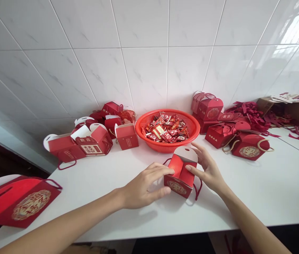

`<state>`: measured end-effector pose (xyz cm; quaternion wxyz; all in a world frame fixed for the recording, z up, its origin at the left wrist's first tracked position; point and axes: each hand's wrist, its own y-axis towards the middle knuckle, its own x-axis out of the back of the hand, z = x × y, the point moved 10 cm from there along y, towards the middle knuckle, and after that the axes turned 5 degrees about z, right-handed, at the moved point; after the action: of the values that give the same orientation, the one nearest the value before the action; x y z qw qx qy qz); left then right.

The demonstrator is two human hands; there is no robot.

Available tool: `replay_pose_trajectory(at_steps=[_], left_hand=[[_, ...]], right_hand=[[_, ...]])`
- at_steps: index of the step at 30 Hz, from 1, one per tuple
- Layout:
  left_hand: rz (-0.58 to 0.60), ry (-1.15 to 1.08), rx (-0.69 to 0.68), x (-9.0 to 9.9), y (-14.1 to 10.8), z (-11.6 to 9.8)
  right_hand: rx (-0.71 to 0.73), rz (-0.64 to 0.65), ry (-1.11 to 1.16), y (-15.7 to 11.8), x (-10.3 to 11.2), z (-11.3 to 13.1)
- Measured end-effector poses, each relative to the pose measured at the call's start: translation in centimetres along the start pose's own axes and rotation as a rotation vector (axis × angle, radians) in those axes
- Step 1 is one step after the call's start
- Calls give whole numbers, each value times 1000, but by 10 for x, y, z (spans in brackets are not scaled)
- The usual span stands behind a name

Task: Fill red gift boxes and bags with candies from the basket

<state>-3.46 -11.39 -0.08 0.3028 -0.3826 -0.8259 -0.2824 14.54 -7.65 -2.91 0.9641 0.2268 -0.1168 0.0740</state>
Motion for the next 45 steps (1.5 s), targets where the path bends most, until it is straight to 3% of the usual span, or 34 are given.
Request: replay_pose_trajectory(at_steps=[9, 14, 17, 23, 27, 32, 35, 38, 41, 45], left_hand=[[-249, 16, 100, 8, -1, 12], [-221, 36, 185, 8, -1, 20], [-195, 23, 210, 9, 2, 25], [-137, -60, 228, 9, 6, 34], [-119, -44, 294, 14, 3, 43], [-188, 26, 352, 29, -1, 54], [-236, 62, 391, 36, -4, 59], [-307, 69, 403, 43, -7, 59], [-391, 51, 316, 52, -7, 46], [-473, 112, 17, 68, -7, 1]], right_hand=[[117, 342, 15, -6, -32, 26], [81, 470, 90, -12, -44, 25], [57, 430, 124, -10, -42, 21], [-130, 175, 26, 1, -14, -4], [-278, 293, 3, -3, -17, -15], [-322, 432, 305, -14, -34, -9], [-304, 433, 446, -17, -41, -3], [-231, 347, 511, -14, -38, 10], [-141, 199, 459, -8, -24, 29], [-24, 73, 315, 3, -9, 58]])
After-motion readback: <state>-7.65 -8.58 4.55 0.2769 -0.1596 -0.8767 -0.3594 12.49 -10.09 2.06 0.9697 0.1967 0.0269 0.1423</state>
